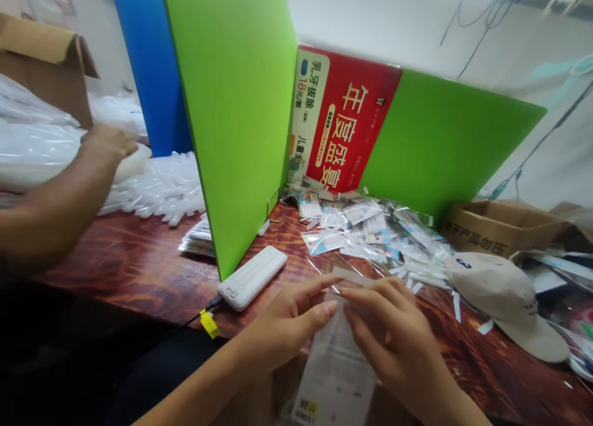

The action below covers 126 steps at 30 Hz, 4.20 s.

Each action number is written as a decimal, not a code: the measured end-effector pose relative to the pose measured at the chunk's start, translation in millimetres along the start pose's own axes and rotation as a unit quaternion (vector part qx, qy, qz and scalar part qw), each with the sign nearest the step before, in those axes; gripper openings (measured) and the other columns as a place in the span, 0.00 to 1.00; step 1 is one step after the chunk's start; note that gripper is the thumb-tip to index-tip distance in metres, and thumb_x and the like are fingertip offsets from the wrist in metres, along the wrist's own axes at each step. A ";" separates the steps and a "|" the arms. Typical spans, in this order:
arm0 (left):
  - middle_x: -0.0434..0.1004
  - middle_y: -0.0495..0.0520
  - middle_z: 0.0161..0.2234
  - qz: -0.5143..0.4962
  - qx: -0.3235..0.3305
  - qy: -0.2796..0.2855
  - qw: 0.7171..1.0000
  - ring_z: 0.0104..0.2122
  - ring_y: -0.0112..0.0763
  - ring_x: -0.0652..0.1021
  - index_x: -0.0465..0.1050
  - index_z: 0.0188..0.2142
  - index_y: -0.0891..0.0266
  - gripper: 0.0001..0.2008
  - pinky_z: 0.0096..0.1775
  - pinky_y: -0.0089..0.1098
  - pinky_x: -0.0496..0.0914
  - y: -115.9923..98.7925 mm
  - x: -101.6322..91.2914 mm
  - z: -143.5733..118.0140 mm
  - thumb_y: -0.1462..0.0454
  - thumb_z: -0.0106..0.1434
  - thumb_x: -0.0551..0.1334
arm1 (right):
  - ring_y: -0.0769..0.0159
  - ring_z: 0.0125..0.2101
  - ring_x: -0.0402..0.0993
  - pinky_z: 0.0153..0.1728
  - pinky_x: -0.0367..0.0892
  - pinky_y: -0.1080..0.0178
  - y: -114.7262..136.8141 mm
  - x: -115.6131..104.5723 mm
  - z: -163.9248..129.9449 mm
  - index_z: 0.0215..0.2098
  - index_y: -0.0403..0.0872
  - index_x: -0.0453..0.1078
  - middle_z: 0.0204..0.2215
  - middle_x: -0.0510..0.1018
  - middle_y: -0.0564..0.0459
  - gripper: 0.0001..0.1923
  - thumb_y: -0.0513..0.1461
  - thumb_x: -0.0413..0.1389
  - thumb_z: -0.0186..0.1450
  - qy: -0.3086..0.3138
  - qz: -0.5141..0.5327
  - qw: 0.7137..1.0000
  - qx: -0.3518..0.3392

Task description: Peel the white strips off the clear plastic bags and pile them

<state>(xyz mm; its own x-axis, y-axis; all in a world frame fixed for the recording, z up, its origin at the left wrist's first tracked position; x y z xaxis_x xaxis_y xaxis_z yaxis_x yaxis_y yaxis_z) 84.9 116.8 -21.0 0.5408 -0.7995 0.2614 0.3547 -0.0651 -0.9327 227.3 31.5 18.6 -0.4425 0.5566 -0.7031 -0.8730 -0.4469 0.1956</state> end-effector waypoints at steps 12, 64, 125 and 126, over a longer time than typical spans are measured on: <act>0.80 0.56 0.40 0.384 0.020 0.042 0.922 0.39 0.38 0.77 0.73 0.49 0.63 0.16 0.43 0.35 0.69 8.6 0.8 -1.6 0.67 0.66 0.52 | 0.58 0.35 0.66 0.37 0.61 0.58 -16.6 27.9 -6.1 0.41 0.43 0.68 0.34 0.72 0.47 0.09 0.31 0.47 0.71 0.033 -0.115 0.991 -0.053; 0.68 0.48 0.25 0.055 -0.066 -0.175 0.981 0.20 0.24 0.66 0.75 0.40 0.65 0.18 0.24 0.26 0.61 27.8 -18.7 9.8 0.55 0.54 0.63 | 0.48 0.42 0.77 0.38 0.76 0.58 -64.9 34.6 -39.2 0.36 0.48 0.74 0.39 0.80 0.43 0.26 0.59 0.61 0.52 0.033 0.285 0.875 0.390; 0.70 0.46 0.27 0.219 0.098 -0.274 0.932 0.27 0.19 0.71 0.72 0.36 0.72 0.09 0.29 0.21 0.66 16.7 -28.0 19.2 0.77 0.67 0.54 | 0.45 0.41 0.76 0.41 0.72 0.50 24.6 67.0 -90.3 0.55 0.42 0.70 0.46 0.76 0.36 0.29 0.51 0.60 0.63 0.728 0.133 0.672 0.035; 0.70 0.46 0.27 0.215 0.095 -0.273 0.933 0.27 0.19 0.71 0.71 0.35 0.71 0.09 0.28 0.21 0.66 17.1 -28.3 19.2 0.78 0.67 0.54 | 0.38 0.47 0.73 0.42 0.72 0.47 30.8 68.4 -97.7 0.62 0.41 0.63 0.53 0.70 0.31 0.41 0.53 0.65 0.57 0.733 0.127 0.668 0.026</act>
<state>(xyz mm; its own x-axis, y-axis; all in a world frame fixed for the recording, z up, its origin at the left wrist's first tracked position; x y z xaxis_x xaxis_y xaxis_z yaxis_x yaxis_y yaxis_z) 90.3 149.8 -39.5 0.9539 -0.2999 0.0093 0.1157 0.3392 -0.9336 190.2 -12.6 -90.2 0.0658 -0.8332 -0.5491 -0.8302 -0.3510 0.4331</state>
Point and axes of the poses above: each hand's wrist, its own z-axis towards the middle knuckle, its own x-axis out of the palm, y = z × x, the point moved 2 cm from there along z, towards the middle knuckle
